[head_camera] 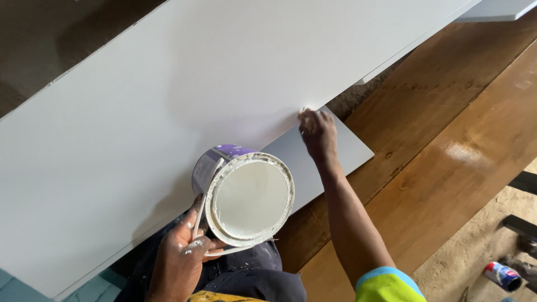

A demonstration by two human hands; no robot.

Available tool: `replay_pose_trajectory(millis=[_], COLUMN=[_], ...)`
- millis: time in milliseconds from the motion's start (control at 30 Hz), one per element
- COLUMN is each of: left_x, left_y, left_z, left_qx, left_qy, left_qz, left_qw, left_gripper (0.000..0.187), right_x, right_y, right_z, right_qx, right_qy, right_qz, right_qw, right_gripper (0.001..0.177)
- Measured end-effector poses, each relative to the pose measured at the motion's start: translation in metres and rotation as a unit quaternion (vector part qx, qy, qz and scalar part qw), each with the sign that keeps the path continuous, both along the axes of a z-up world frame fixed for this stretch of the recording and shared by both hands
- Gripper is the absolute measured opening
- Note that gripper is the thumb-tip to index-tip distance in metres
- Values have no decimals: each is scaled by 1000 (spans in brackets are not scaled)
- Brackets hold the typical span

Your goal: Applying white paint to a cabinet using a small sponge in a workshop environment.

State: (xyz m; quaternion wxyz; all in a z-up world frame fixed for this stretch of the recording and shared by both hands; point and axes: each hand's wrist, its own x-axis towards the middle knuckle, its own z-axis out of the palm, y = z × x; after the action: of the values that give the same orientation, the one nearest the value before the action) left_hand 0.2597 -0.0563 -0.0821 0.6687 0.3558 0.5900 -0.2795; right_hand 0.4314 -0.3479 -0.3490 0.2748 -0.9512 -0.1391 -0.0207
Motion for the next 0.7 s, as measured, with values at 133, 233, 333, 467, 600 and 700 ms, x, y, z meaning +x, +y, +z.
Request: replay_pose_trajectory(millis=[133, 233, 333, 467, 600, 700], left_x=[1, 5, -3, 4, 8, 4], left_y=[-1, -2, -2, 1, 0, 0], left_z=[-2, 0, -8, -6, -1, -5], left_qx=[3, 8, 30, 41, 64, 66], left_qy=[36, 42, 38, 61, 70, 65], left_qz=[-6, -20, -28, -8, -32, -30], left_qw=[999, 999, 998, 997, 995, 995], left_gripper=[93, 93, 94, 95, 94, 94], right_x=[8, 8, -30, -67, -13, 34], right_y=[-22, -18, 8, 28, -4, -35], right_z=[-10, -7, 8, 4, -20, -19], right_qx=[-85, -79, -59, -76, -105, -233], right_qy=[65, 21, 65, 47, -101, -157], right_qz=[-37, -36, 66, 144, 47, -16], right_qw=[994, 996, 994, 986, 988, 960], right_gripper=[24, 14, 12, 28, 17, 14])
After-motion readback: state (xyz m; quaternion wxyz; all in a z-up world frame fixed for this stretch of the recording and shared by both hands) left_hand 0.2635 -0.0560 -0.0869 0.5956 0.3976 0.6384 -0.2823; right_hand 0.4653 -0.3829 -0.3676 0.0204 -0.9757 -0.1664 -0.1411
